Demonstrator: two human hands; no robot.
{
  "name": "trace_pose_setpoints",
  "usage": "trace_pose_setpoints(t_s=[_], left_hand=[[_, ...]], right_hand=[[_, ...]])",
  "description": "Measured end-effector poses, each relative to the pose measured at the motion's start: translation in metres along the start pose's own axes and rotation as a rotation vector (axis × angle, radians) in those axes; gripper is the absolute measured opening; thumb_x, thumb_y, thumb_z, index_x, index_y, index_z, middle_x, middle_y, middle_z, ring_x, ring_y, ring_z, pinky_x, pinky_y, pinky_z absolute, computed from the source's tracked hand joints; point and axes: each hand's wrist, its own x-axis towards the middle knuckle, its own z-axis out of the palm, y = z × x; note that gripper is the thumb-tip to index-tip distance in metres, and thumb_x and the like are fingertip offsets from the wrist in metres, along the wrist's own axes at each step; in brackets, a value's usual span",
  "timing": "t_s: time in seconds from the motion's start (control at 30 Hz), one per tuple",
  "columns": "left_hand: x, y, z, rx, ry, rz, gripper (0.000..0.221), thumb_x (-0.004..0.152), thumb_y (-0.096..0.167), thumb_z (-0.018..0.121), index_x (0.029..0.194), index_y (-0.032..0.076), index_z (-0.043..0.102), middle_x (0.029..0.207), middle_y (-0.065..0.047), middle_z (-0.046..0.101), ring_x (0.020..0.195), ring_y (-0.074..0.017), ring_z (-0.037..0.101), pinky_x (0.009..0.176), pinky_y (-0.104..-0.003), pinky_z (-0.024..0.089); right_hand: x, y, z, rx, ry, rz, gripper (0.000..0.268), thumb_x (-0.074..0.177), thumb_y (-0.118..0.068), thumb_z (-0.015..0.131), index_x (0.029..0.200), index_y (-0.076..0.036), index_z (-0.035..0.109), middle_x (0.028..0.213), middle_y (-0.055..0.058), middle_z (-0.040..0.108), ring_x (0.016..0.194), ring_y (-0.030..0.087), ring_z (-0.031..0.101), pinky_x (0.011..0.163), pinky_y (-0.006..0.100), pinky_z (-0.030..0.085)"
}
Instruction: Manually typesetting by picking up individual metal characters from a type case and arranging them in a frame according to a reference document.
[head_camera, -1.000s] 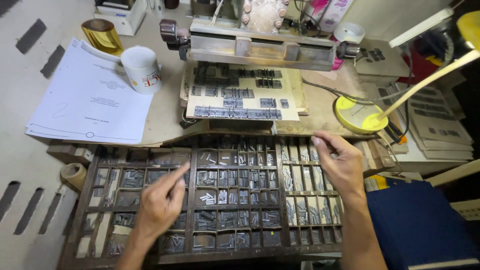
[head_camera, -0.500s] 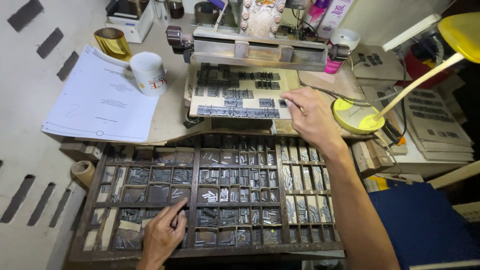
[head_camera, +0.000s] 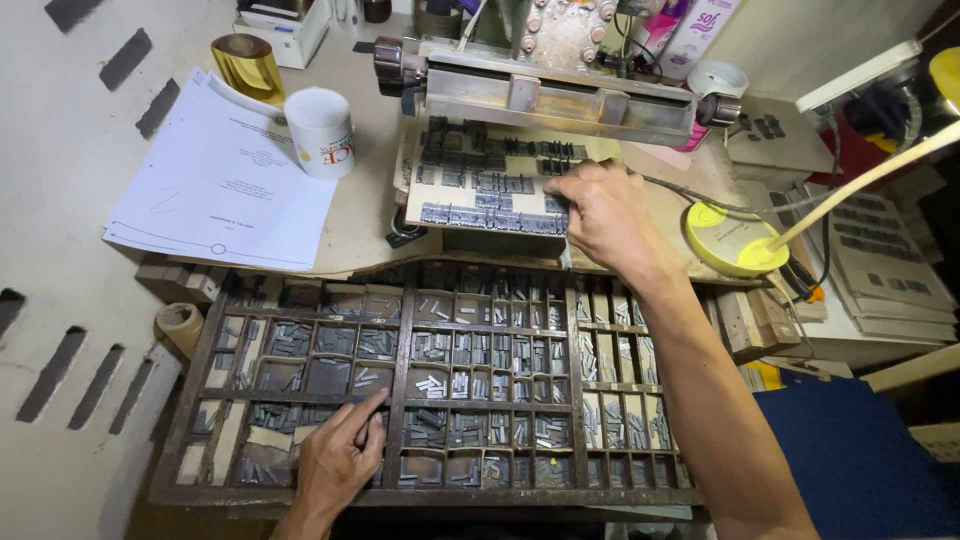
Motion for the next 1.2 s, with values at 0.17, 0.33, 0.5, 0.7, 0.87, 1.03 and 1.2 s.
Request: trace_pose_setpoints(t_s=[0.17, 0.33, 0.5, 0.7, 0.87, 1.03, 1.2], left_hand=[[-0.001, -0.003, 0.002, 0.013, 0.008, -0.03, 0.045, 0.089, 0.016, 0.065, 0.132, 0.028, 0.07, 0.06, 0.008, 0.048, 0.05, -0.0104, 0.043, 0.043, -0.028, 0.044], [-0.001, -0.004, 0.002, -0.02, -0.01, -0.034, 0.044, 0.09, 0.018, 0.065, 0.133, 0.025, 0.069, 0.06, 0.009, 0.046, 0.05, -0.0082, 0.042, 0.042, -0.025, 0.047], [-0.001, -0.006, 0.003, -0.017, -0.014, -0.021, 0.044, 0.09, 0.017, 0.065, 0.134, 0.023, 0.068, 0.059, 0.01, 0.047, 0.05, -0.0068, 0.042, 0.041, -0.022, 0.048], [-0.001, -0.004, 0.003, 0.004, 0.034, -0.042, 0.043, 0.089, 0.017, 0.065, 0.131, 0.026, 0.071, 0.059, 0.009, 0.046, 0.05, -0.0088, 0.042, 0.045, -0.026, 0.045], [0.001, -0.004, 0.003, 0.0, -0.001, -0.039, 0.043, 0.09, 0.018, 0.065, 0.132, 0.024, 0.069, 0.058, 0.01, 0.048, 0.049, -0.0077, 0.042, 0.04, -0.024, 0.046], [0.0, -0.004, 0.003, 0.012, -0.037, -0.124, 0.045, 0.09, 0.022, 0.065, 0.133, 0.03, 0.07, 0.06, 0.009, 0.047, 0.052, -0.0108, 0.045, 0.047, -0.029, 0.046], [0.001, -0.007, 0.004, -0.007, -0.031, -0.075, 0.044, 0.09, 0.02, 0.065, 0.133, 0.026, 0.069, 0.059, 0.009, 0.046, 0.049, -0.0086, 0.042, 0.041, -0.025, 0.045]], right_hand=[[0.001, 0.007, 0.011, -0.043, 0.047, -0.039, 0.035, 0.106, -0.014, 0.049, 0.13, -0.021, 0.073, 0.108, 0.012, 0.077, 0.088, 0.028, 0.063, 0.069, 0.044, 0.047], [0.001, 0.004, 0.007, 0.002, 0.089, -0.056, 0.034, 0.104, -0.008, 0.05, 0.124, -0.018, 0.076, 0.108, 0.015, 0.078, 0.086, 0.026, 0.069, 0.06, 0.039, 0.053], [0.001, 0.012, 0.014, -0.027, 0.097, -0.07, 0.029, 0.105, -0.013, 0.052, 0.12, -0.016, 0.077, 0.11, 0.015, 0.078, 0.089, 0.028, 0.069, 0.071, 0.044, 0.054], [-0.001, 0.017, 0.004, 0.029, 0.047, 0.021, 0.038, 0.099, -0.001, 0.049, 0.125, -0.012, 0.074, 0.114, 0.017, 0.076, 0.093, 0.025, 0.072, 0.072, 0.04, 0.057], [-0.003, 0.02, 0.0, -0.025, 0.038, 0.052, 0.034, 0.099, -0.011, 0.052, 0.122, -0.017, 0.076, 0.113, 0.015, 0.077, 0.093, 0.026, 0.072, 0.071, 0.043, 0.059], [-0.003, 0.02, 0.001, -0.052, -0.004, 0.08, 0.034, 0.098, -0.013, 0.054, 0.123, -0.021, 0.076, 0.113, 0.012, 0.076, 0.096, 0.028, 0.066, 0.076, 0.048, 0.055], [-0.003, 0.018, -0.001, -0.031, 0.003, 0.09, 0.036, 0.099, -0.012, 0.05, 0.122, -0.022, 0.076, 0.107, 0.012, 0.075, 0.093, 0.027, 0.066, 0.073, 0.047, 0.053]])
